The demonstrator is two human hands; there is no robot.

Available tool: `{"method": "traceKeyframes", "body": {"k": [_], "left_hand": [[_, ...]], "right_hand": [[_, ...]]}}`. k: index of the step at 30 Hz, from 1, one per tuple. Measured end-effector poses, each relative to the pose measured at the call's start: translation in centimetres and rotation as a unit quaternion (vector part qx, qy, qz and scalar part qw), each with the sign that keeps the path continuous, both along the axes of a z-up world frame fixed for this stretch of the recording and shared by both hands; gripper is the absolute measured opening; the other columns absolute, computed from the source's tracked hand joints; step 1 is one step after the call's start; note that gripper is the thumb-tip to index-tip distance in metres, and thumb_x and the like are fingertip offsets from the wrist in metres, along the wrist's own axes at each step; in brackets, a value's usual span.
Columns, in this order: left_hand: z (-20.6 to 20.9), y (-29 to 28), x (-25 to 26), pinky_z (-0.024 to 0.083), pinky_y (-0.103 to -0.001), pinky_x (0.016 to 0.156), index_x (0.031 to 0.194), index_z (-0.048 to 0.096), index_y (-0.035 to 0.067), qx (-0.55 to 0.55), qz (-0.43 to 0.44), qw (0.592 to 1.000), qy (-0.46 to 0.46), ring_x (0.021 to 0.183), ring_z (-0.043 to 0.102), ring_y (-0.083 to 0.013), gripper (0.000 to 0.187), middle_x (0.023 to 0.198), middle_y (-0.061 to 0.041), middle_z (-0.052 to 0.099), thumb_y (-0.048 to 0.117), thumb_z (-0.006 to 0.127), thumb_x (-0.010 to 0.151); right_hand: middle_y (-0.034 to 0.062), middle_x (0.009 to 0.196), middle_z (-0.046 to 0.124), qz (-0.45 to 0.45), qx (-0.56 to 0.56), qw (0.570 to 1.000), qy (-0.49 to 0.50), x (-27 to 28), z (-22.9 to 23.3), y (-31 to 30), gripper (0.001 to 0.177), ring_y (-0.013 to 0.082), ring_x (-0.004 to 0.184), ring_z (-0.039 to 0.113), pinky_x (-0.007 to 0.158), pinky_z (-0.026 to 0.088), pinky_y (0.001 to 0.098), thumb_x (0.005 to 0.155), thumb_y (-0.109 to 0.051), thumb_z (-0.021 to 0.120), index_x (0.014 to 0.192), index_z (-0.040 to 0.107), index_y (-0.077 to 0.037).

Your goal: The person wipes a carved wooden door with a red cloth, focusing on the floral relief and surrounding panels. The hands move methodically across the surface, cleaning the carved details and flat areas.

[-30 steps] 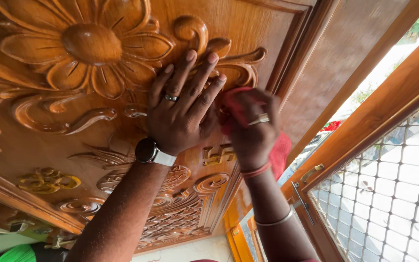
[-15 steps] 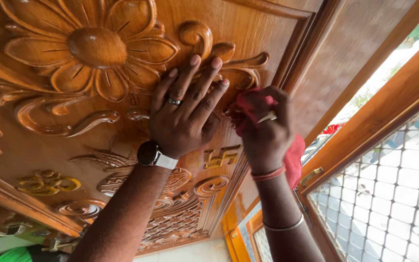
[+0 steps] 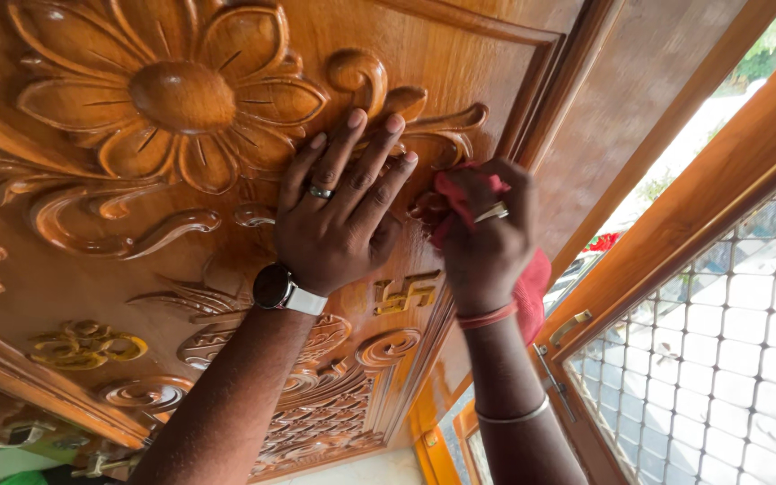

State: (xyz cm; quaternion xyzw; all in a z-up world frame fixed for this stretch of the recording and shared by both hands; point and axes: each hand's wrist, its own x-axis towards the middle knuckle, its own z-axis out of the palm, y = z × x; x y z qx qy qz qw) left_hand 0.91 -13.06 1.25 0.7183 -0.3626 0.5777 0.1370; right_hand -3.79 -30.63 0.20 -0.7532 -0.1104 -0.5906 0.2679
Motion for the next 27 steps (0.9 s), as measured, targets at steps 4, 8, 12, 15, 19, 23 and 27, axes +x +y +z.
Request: {"method": "traceKeyframes", "body": {"k": [4, 8, 12, 15, 19, 23, 27], "left_hand": [[0.0, -0.1, 0.0, 0.027, -0.045, 0.126, 0.142, 0.069, 0.015, -0.005, -0.006, 1.0, -0.001, 0.151, 0.044, -0.0251, 0.044, 0.158, -0.005, 0.054, 0.015, 0.059, 0.1], [-0.1, -0.2, 0.3, 0.028, -0.044, 0.126, 0.143, 0.07, 0.016, -0.006, 0.007, 1.0, -0.015, 0.151, 0.045, -0.0248, 0.044, 0.158, -0.004, 0.054, 0.014, 0.06, 0.1], [-0.2, -0.2, 0.0, 0.028, -0.044, 0.126, 0.142, 0.07, 0.016, 0.004, 0.012, 1.0, -0.012, 0.151, 0.043, -0.0264, 0.042, 0.158, -0.005, 0.055, 0.017, 0.062, 0.101], [0.0, -0.2, 0.0, 0.028, -0.045, 0.126, 0.14, 0.072, 0.016, 0.006, 0.012, 1.0, -0.009, 0.152, 0.043, -0.0259, 0.041, 0.157, -0.005, 0.056, 0.017, 0.06, 0.1], [0.0, -0.3, 0.0, 0.028, -0.046, 0.124, 0.137, 0.072, 0.016, 0.001, 0.012, 1.0, -0.012, 0.15, 0.045, -0.0264, 0.036, 0.156, -0.005, 0.057, 0.022, 0.06, 0.103], [-0.2, -0.4, 0.1, 0.029, -0.045, 0.124, 0.138, 0.071, 0.016, 0.0, 0.015, 1.0, -0.013, 0.15, 0.045, -0.026, 0.036, 0.156, -0.004, 0.057, 0.023, 0.059, 0.105], [-0.4, -0.4, -0.1, 0.03, -0.044, 0.125, 0.142, 0.07, 0.016, -0.013, 0.014, 1.0, -0.013, 0.152, 0.044, -0.025, 0.039, 0.157, -0.002, 0.056, 0.022, 0.059, 0.105]], "right_hand": [[0.0076, 0.12, 0.065, -0.041, -0.1, 0.994, -0.019, -0.2, 0.5, -0.1, 0.038, 0.0262, 0.104, 0.066, 0.088, 0.058, 0.0388, 0.074, 0.004, 0.078, 0.109, 0.076, -0.011], [0.0067, 0.12, 0.065, -0.036, -0.102, 0.993, -0.042, -0.4, 0.8, -0.1, 0.034, 0.0265, 0.108, 0.066, 0.091, 0.058, 0.0378, 0.079, -0.001, 0.083, 0.111, 0.075, -0.011], [0.0071, 0.118, 0.066, -0.01, -0.088, 0.996, 0.0, -1.1, 0.5, 0.3, 0.04, 0.0281, 0.105, 0.068, 0.088, 0.059, 0.0378, 0.073, 0.002, 0.076, 0.111, 0.075, -0.01], [0.0069, 0.119, 0.065, 0.014, -0.056, 0.998, 0.005, -1.8, 1.0, -0.4, 0.042, 0.0258, 0.105, 0.071, 0.088, 0.061, 0.0355, 0.075, 0.005, 0.074, 0.114, 0.075, -0.011], [0.0056, 0.123, 0.064, -0.005, -0.064, 0.998, -0.03, -1.7, 2.1, -0.7, 0.047, 0.024, 0.106, 0.072, 0.09, 0.062, 0.0348, 0.08, 0.009, 0.072, 0.121, 0.075, -0.013], [0.0064, 0.118, 0.063, -0.026, -0.072, 0.996, -0.046, -0.7, 2.5, 0.0, 0.038, 0.0265, 0.102, 0.071, 0.083, 0.06, 0.0366, 0.082, 0.001, 0.079, 0.117, 0.072, -0.013], [0.0083, 0.118, 0.065, -0.014, -0.034, 0.999, -0.002, -1.5, 2.0, 1.3, 0.037, 0.0268, 0.101, 0.072, 0.082, 0.06, 0.0371, 0.083, 0.003, 0.075, 0.116, 0.073, -0.012]]}}
